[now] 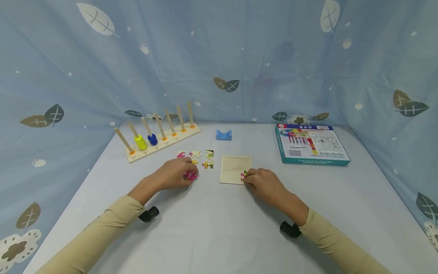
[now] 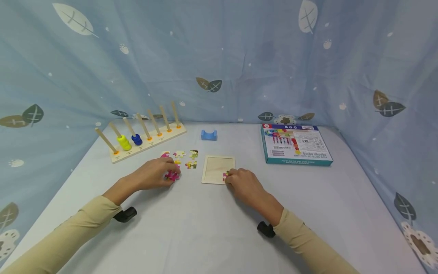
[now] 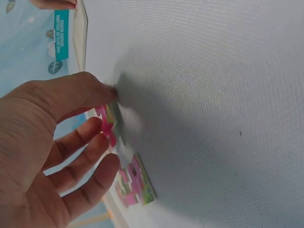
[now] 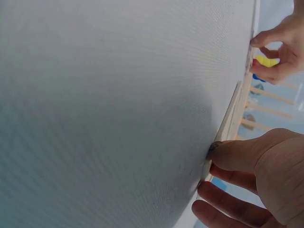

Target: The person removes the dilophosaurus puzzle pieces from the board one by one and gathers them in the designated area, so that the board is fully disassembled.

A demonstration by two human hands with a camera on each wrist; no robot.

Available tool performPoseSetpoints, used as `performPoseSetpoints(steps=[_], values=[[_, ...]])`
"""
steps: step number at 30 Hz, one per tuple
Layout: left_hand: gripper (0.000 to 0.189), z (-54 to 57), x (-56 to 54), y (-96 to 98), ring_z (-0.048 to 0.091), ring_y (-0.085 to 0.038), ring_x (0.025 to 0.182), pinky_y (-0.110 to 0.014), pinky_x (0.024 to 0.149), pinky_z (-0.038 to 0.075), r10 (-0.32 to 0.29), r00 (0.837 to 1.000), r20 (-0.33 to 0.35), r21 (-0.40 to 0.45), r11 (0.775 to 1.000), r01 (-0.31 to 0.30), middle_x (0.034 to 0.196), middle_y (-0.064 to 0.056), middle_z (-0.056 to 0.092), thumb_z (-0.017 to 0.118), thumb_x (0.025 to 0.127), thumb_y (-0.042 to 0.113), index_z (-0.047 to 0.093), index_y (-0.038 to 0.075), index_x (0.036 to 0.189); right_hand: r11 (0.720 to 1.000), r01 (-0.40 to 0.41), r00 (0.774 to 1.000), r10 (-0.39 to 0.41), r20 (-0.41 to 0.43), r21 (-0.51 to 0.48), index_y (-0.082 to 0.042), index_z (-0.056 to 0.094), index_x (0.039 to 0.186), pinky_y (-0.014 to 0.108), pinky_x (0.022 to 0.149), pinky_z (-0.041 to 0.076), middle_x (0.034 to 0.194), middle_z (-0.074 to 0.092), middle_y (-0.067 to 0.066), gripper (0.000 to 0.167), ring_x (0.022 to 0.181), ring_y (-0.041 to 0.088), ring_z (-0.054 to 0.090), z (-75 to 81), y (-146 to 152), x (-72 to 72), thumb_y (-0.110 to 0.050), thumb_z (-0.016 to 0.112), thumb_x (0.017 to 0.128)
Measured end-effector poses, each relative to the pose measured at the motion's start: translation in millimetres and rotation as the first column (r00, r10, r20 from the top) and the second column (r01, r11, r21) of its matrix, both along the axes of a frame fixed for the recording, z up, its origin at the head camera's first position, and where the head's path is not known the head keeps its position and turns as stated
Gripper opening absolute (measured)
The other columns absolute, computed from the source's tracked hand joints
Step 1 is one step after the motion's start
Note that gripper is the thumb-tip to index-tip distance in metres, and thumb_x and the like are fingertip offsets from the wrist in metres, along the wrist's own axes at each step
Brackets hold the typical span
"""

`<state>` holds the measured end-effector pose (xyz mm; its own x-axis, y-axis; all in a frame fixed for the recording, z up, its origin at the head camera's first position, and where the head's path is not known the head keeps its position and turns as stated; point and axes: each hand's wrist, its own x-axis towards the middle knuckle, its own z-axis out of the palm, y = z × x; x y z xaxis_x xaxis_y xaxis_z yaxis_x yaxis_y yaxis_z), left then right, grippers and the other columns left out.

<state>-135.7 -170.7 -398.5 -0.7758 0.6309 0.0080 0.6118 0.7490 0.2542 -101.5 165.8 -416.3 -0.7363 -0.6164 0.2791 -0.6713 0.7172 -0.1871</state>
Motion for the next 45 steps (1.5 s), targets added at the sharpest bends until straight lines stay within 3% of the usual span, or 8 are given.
performPoseSetpoints(steps=[5,11,14,18,23,27,37,45], values=[[0.025,1.3,0.1,-1.9,0.05,-0.01,0.075,-0.029,0.063,0.044,0.028,1.0,0.01,-0.009,1.0,-0.028,0.099,0.005,0.061,0.079,0.08,0.019,0.076,0.021,0.105,1.0,-0.023,1.0,0.023,0.009,0.003,-0.01,0.08,0.092,0.035,0.075,0.056,0.093,0.071,0.002,0.017,0.085,0.02,0.069,1.0,0,-1.9,0.001,0.082,0.079],[0.03,6.7,-1.7,0.3,0.049,-0.01,0.074,-0.029,0.061,0.043,0.013,1.0,0.001,-0.019,1.0,-0.013,0.1,0.002,0.062,0.082,0.078,0.02,0.076,0.017,0.107,1.0,-0.013,0.999,0.012,0.042,0.01,-0.009,0.081,0.096,0.036,0.075,0.057,0.097,0.072,0.003,0.019,0.088,0.02,0.071,4.3,2,-3.4,0.002,0.08,0.08],[0.032,10.3,-3.3,3.3,0.05,-0.01,0.075,-0.029,0.06,0.043,0.016,1.0,0.0,-0.027,0.999,-0.016,0.099,0.002,0.061,0.083,0.077,0.021,0.075,0.017,0.109,1.0,-0.015,0.999,0.015,0.04,0.008,-0.008,0.081,0.094,0.032,0.07,0.056,0.094,0.071,0.004,0.017,0.081,0.018,0.07,4.1,4,-4.3,0.002,0.08,0.081],[0.035,14.6,-5.8,6.7,0.052,-0.011,0.078,-0.03,0.062,0.045,0.006,1.0,0.007,-0.041,0.999,-0.006,0.098,0.002,0.062,0.083,0.078,0.021,0.075,0.015,0.111,1.0,-0.011,0.999,0.011,0.047,0.008,-0.007,0.081,0.093,0.026,0.064,0.053,0.089,0.069,0.003,0.013,0.072,0.014,0.065,3.5,6,-4.0,0.0,0.08,0.081],[0.035,21.7,-8.8,8.9,0.056,-0.012,0.082,-0.033,0.069,0.049,-0.009,1.0,0.004,-0.07,0.997,0.009,0.099,0.002,0.063,0.085,0.077,0.022,0.075,0.014,0.109,1.0,-0.004,0.999,0.005,0.05,-0.005,-0.006,0.081,0.092,0.027,0.066,0.054,0.09,0.071,0.004,0.012,0.075,0.015,0.067,3.7,8,-2.8,-0.001,0.08,0.082],[0.036,26.8,-10.7,15.1,0.058,-0.013,0.082,-0.034,0.07,0.049,-0.015,1.0,0.019,-0.047,0.999,0.016,0.099,0.0,0.064,0.085,0.077,0.021,0.075,0.013,0.11,1.0,-0.001,0.998,0.002,0.056,-0.017,-0.007,0.081,0.092,0.029,0.068,0.055,0.091,0.071,0.003,0.012,0.077,0.016,0.068,4.1,10,-2.5,0.0,0.08,0.082],[0.036,25.9,-17.2,74.4,0.061,-0.012,0.087,-0.033,0.072,0.05,-0.144,0.989,0.016,0.013,0.99,0.144,0.104,-0.001,0.065,0.079,0.078,0.019,0.074,0.014,0.114,0.999,0.0,0.996,0.005,0.092,-0.049,-0.005,0.08,0.09,0.029,0.07,0.056,0.089,0.07,0.004,0.01,0.078,0.016,0.068,-1.4,14,-0.5,0.001,0.079,0.082],[0.035,19.6,-27.7,123.6,0.06,-0.011,0.091,-0.03,0.076,0.049,-0.207,0.978,0.04,-0.012,0.978,0.207,0.108,0.0,0.065,0.078,0.083,0.023,0.073,0.016,0.117,0.998,-0.016,0.995,0.021,0.094,-0.058,-0.005,0.08,0.09,0.029,0.069,0.056,0.09,0.07,0.003,0.01,0.077,0.015,0.067,-1.0,18,-0.3,0.0,0.079,0.082]])
